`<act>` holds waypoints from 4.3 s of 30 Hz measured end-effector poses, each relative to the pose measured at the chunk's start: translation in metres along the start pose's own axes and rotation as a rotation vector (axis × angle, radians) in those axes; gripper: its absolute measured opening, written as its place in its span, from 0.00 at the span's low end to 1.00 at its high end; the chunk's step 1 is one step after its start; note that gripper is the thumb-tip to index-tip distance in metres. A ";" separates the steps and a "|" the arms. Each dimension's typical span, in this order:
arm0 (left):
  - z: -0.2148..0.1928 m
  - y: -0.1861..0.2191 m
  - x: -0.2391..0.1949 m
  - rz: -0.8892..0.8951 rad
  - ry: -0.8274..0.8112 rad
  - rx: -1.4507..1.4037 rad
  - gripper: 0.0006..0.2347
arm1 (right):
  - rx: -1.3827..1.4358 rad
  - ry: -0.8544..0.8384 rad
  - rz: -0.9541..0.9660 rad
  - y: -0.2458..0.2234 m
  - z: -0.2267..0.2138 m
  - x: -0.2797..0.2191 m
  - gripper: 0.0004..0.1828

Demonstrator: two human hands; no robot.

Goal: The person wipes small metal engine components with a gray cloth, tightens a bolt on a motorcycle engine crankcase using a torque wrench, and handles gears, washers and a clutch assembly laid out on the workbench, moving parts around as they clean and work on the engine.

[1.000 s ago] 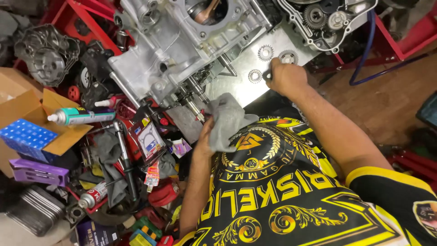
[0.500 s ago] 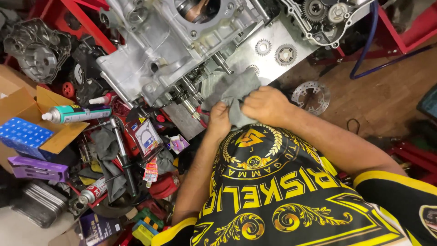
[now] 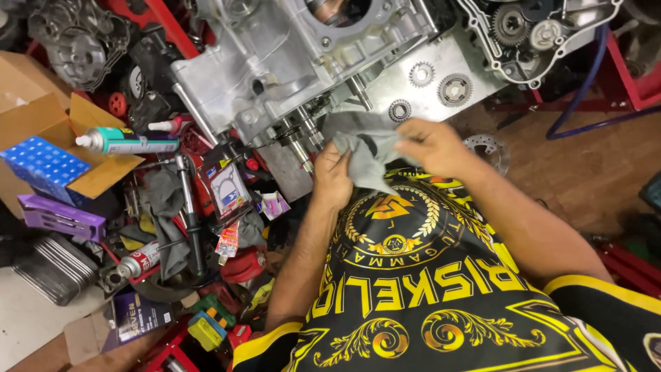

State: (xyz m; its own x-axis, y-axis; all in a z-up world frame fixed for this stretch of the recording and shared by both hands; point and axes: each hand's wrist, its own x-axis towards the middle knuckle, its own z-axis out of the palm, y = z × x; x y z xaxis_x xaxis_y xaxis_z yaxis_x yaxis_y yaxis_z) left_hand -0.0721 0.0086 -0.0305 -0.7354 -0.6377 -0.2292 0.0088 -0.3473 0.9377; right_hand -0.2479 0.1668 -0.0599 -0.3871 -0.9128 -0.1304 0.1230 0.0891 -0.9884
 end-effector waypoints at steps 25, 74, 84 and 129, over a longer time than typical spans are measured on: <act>0.043 0.035 -0.004 0.220 0.000 0.434 0.03 | -0.032 0.228 -0.288 -0.037 0.022 0.003 0.15; 0.073 0.019 0.002 0.352 -0.049 0.602 0.04 | -0.145 0.141 -0.405 -0.068 -0.033 -0.013 0.06; 0.092 0.029 -0.006 0.702 0.039 0.649 0.07 | -0.180 0.182 -0.550 -0.062 -0.056 -0.030 0.12; 0.036 0.039 -0.001 0.065 -0.341 0.416 0.04 | -0.415 0.546 -0.487 -0.085 0.045 -0.035 0.08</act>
State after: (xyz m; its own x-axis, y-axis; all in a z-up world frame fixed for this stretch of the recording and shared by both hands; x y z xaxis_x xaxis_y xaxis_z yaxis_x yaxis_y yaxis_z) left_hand -0.0959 0.0205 0.0159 -0.9211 -0.3655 -0.1341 -0.1561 0.0313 0.9872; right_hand -0.2035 0.1728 0.0326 -0.7107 -0.5760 0.4040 -0.4769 -0.0278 -0.8785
